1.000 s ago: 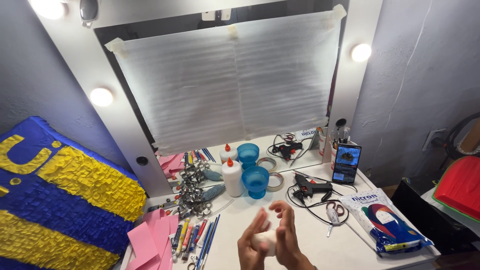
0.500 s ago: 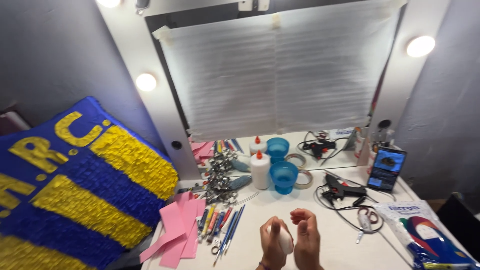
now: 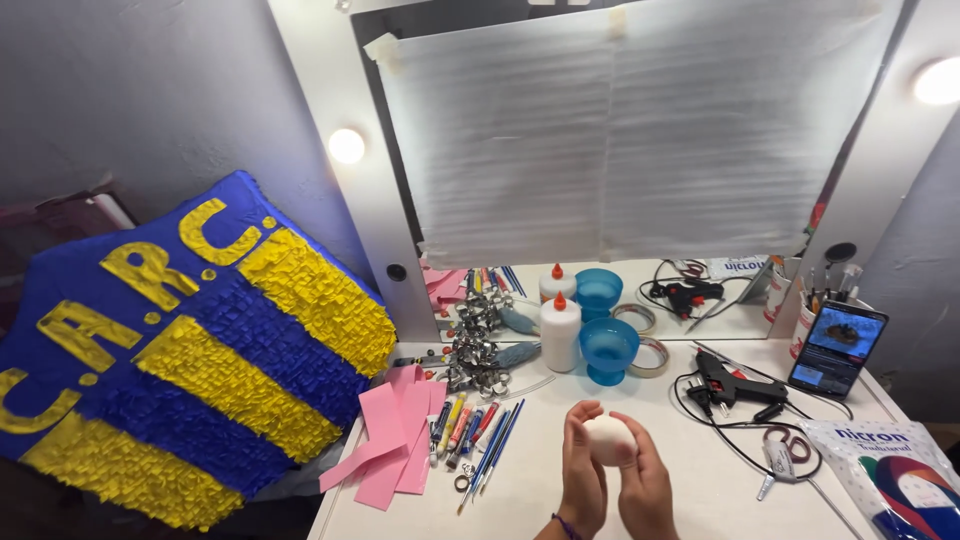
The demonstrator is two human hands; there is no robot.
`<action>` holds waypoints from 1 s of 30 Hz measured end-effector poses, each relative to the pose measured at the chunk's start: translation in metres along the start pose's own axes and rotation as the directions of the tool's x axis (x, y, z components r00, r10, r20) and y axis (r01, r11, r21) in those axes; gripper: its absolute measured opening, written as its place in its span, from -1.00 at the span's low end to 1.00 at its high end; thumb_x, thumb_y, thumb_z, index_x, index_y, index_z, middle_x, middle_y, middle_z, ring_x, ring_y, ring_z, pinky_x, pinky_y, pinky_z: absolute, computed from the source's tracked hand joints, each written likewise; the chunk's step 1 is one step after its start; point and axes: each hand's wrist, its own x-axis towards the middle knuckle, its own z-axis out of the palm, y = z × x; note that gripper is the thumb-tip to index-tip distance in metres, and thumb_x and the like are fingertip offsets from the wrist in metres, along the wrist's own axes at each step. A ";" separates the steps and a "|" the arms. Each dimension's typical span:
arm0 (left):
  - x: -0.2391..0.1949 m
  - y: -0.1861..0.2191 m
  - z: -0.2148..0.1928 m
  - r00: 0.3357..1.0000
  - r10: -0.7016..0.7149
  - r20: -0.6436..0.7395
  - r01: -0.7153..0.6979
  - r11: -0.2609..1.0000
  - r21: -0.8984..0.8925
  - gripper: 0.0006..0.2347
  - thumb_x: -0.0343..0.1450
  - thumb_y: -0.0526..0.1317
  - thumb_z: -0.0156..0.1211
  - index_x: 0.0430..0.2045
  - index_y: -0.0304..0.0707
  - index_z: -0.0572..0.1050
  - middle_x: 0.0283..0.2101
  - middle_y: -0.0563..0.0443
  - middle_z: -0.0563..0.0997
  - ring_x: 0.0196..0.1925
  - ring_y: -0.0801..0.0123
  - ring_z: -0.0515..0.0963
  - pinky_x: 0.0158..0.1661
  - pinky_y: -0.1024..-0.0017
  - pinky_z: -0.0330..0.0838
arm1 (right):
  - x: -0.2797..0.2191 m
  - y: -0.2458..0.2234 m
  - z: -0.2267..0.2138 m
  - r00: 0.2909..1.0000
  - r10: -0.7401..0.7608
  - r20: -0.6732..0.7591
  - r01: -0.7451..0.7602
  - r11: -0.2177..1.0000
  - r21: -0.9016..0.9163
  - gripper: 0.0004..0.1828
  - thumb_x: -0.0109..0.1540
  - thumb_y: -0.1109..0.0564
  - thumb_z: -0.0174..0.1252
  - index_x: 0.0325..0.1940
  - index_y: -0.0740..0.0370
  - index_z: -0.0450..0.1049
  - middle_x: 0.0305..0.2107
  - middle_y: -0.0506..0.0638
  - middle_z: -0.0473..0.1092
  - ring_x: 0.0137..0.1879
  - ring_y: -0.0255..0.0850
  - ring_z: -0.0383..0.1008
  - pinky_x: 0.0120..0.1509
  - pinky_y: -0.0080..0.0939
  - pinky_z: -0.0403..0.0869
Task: Opening a package of modeling clay and kneading a small piece by hand
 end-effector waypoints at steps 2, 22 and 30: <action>-0.008 0.017 0.002 0.996 -0.033 0.087 0.022 0.992 0.126 -0.39 0.33 0.25 0.00 0.12 -0.20 0.42 0.13 -0.01 0.48 0.01 0.38 0.52 -0.02 0.49 0.42 | 0.005 -0.012 -0.008 0.999 0.043 -0.014 -0.043 0.998 0.053 -0.43 0.28 -0.19 -0.03 0.23 0.18 0.50 0.09 0.08 0.54 0.17 -0.14 0.52 0.21 -0.20 0.45; -0.011 -0.001 -0.005 0.952 0.262 0.160 -0.304 0.730 0.612 -0.90 0.35 -0.26 0.17 -0.35 -0.12 0.60 -0.47 0.07 0.67 -0.48 0.41 0.54 -0.43 0.41 0.44 | 0.033 -0.012 -0.027 0.982 -0.190 -0.001 0.168 0.867 -0.469 -0.27 0.29 -0.47 -0.42 -0.56 0.14 0.26 -0.73 0.03 0.23 -0.55 -0.05 0.25 -0.37 0.01 0.20; -0.001 0.019 -0.004 0.984 0.176 0.007 -0.162 0.893 0.419 -0.82 0.42 -0.14 0.15 -0.21 -0.18 0.55 -0.04 0.00 0.64 -0.05 0.33 0.61 -0.09 0.43 0.51 | 0.027 -0.046 -0.032 0.955 0.246 0.164 -0.252 0.968 0.016 -0.09 0.00 0.02 0.37 0.43 0.20 0.28 0.04 0.16 0.52 0.07 -0.04 0.59 0.05 -0.08 0.58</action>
